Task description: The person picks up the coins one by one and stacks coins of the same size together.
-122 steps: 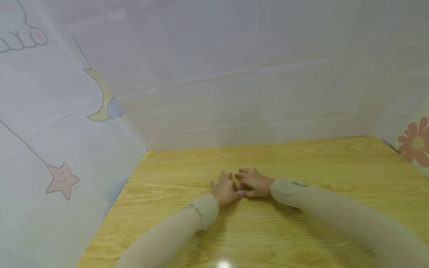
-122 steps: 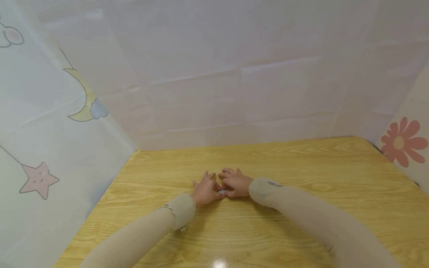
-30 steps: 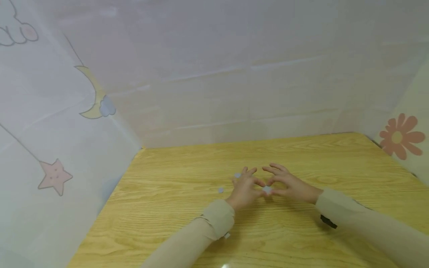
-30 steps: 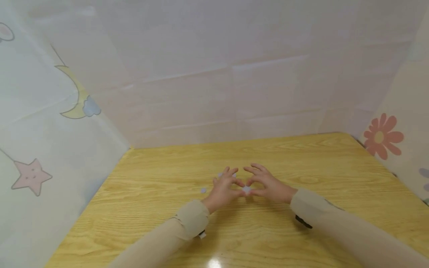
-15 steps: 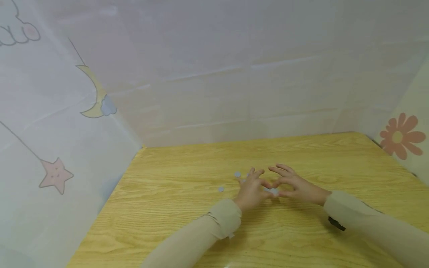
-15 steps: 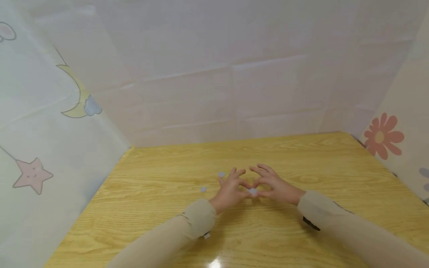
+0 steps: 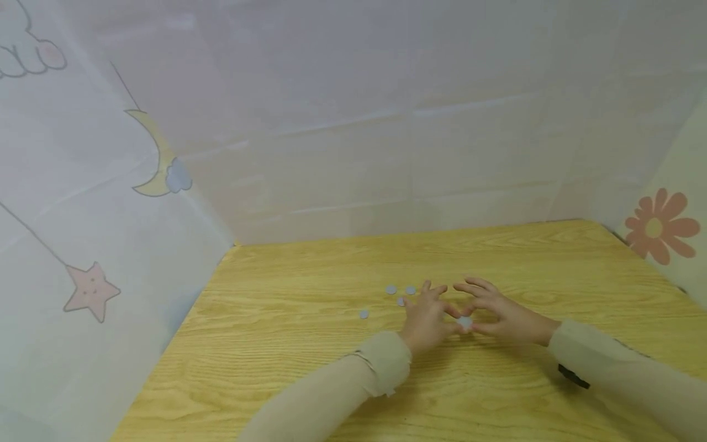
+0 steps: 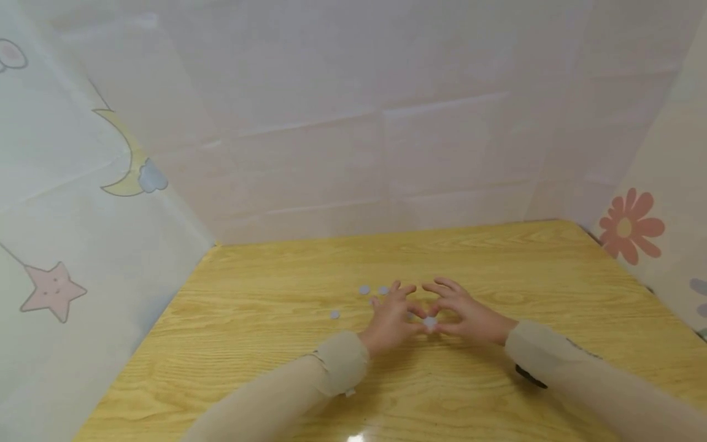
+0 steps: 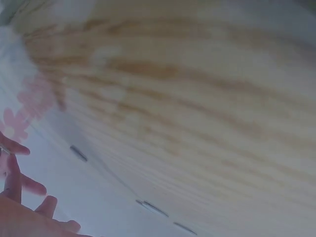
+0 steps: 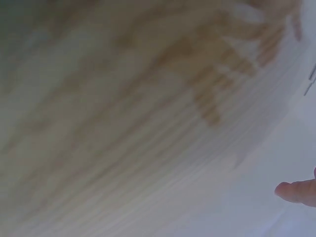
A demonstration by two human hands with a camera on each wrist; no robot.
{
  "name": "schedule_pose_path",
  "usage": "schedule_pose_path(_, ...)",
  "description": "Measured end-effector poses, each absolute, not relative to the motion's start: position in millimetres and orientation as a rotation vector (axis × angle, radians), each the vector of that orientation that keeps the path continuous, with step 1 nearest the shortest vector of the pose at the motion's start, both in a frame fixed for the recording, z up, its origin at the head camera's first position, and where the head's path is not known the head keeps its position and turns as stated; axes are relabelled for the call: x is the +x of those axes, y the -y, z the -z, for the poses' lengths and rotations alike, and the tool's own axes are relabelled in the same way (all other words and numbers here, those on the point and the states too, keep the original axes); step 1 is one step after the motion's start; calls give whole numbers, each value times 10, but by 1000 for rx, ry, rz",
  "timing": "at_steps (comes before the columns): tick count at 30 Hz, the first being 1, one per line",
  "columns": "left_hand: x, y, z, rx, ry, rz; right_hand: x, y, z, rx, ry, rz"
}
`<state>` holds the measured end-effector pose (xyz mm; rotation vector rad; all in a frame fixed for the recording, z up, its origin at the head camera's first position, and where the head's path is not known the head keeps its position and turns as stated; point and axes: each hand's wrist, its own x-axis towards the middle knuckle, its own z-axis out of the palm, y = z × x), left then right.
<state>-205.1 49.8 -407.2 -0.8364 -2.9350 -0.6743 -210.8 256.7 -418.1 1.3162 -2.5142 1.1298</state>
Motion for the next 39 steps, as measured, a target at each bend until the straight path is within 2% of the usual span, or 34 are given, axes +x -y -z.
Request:
schedule_pose_path(14,-2027,-610,4078,-785,3000,603,-2092,-2764,4290,1270,2630,-1006)
schedule_pose_path(27,-1997,-332,4020,-786,3014,604,-2147,-2833,4322,1309,2740,-968)
schedule_pose_path(39,-2105,79,4040,-757,2964,760,-2197,-2894,4374,1374,2740,-1003)
